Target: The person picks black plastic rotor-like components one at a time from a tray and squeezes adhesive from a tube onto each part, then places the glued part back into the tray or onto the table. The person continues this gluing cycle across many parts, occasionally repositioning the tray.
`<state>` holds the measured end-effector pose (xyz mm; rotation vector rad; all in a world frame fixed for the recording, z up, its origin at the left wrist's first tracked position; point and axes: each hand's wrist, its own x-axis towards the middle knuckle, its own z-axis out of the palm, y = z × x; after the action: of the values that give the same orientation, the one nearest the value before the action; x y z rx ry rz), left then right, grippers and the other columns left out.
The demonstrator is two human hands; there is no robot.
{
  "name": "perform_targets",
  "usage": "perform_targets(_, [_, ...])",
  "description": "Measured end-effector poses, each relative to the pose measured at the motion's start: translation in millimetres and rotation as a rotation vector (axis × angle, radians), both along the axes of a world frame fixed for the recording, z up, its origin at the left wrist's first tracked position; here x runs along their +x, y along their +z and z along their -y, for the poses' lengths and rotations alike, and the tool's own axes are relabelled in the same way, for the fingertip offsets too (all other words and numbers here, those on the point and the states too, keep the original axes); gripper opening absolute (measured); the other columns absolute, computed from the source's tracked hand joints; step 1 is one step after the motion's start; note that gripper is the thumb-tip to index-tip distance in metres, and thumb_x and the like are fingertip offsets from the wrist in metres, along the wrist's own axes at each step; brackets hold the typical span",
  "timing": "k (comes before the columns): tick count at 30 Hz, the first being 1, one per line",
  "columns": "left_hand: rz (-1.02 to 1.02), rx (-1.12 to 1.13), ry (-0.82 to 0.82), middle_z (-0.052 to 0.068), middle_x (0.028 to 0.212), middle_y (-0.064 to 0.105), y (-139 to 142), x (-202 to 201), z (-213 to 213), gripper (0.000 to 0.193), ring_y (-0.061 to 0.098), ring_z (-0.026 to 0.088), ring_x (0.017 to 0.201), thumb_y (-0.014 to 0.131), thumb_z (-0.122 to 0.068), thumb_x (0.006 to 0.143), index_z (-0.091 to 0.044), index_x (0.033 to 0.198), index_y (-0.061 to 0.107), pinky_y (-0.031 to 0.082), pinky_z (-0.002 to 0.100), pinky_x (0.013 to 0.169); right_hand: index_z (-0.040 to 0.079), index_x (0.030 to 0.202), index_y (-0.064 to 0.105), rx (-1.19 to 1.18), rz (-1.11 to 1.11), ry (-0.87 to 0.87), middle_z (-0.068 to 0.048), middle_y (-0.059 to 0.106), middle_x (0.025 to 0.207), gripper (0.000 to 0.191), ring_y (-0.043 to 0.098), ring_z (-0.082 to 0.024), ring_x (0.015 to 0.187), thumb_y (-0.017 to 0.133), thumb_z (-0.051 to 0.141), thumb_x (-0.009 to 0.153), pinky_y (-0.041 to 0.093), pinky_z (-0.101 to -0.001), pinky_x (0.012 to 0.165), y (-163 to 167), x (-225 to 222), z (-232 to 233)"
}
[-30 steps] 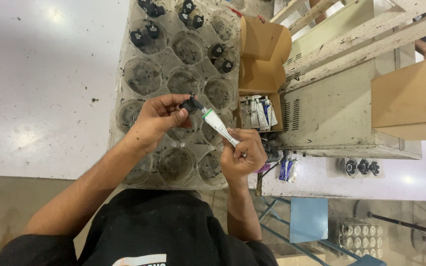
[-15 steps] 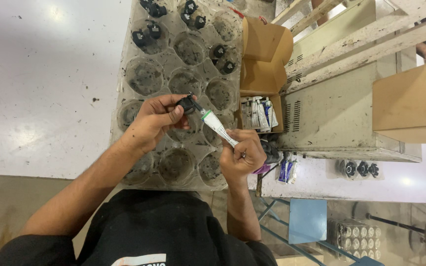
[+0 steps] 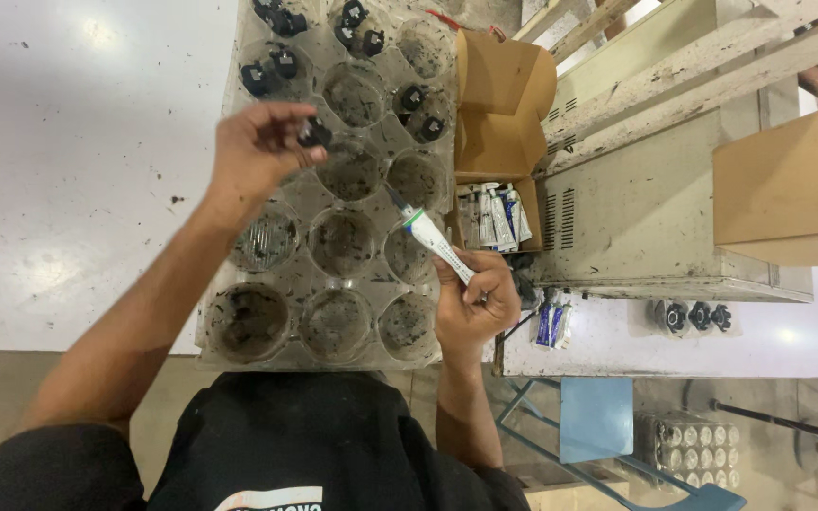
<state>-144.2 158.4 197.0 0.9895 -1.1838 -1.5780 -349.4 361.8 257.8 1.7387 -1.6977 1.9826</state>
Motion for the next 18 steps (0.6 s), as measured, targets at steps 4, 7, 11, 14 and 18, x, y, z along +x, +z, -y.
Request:
perform_targets(4, [0.219, -0.227, 0.1, 0.005, 0.101, 0.073, -17, 15, 63, 0.043, 0.07, 0.013, 0.09, 0.092, 0.004, 0.076, -0.003, 0.114, 0.072, 0.063, 0.026, 0.079, 0.009, 0.08, 0.039, 0.003, 0.013, -0.017, -0.013, 0.069, 0.095, 0.048, 0.067, -0.017, 0.091, 0.084, -0.007, 0.088, 0.053, -0.0282, 0.083, -2, -4, -7])
perform_targets(7, [0.285, -0.271, 0.067, 0.005, 0.101, 0.076, -31, 24, 87, 0.044, 0.076, 0.013, 0.09, 0.09, 0.001, 0.075, -0.004, 0.114, 0.069, 0.064, 0.026, 0.077, 0.009, 0.078, 0.04, 0.006, 0.036, -0.036, -0.014, 0.071, 0.097, 0.046, 0.07, -0.018, 0.094, 0.082, -0.006, 0.088, 0.055, -0.0278, 0.082, -3, -6, -11])
perform_targets(11, [0.626, -0.453, 0.064, 0.008, 0.1, 0.077, -39, 32, 106, 0.045, 0.074, 0.013, 0.086, 0.095, -0.013, 0.076, -0.006, 0.115, 0.073, 0.061, 0.03, 0.076, 0.009, 0.078, 0.039, 0.008, 0.008, -0.059, -0.014, 0.072, 0.097, 0.047, 0.069, -0.017, 0.094, 0.083, -0.006, 0.088, 0.054, -0.027, 0.082, -5, -9, -18])
perform_targets(14, [0.811, -0.696, 0.047, 0.006, 0.102, 0.077, -40, 38, 117, 0.044, 0.073, 0.016, 0.082, 0.096, -0.022, 0.079, -0.011, 0.118, 0.077, 0.061, 0.034, 0.076, 0.009, 0.078, 0.039, 0.021, 0.035, -0.078, -0.014, 0.073, 0.098, 0.047, 0.068, -0.016, 0.093, 0.083, -0.006, 0.089, 0.053, -0.0257, 0.081, -8, -12, -23])
perform_targets(18, [1.107, -0.948, 0.02, -0.002, 0.095, 0.074, -41, 44, 129, 0.045, 0.07, 0.019, 0.08, 0.096, -0.035, 0.077, -0.024, 0.118, 0.081, 0.058, 0.038, 0.072, 0.009, 0.078, 0.04, 0.032, 0.049, -0.085, -0.014, 0.073, 0.098, 0.047, 0.066, -0.014, 0.089, 0.083, -0.006, 0.089, 0.051, -0.0243, 0.08, -13, -15, -27])
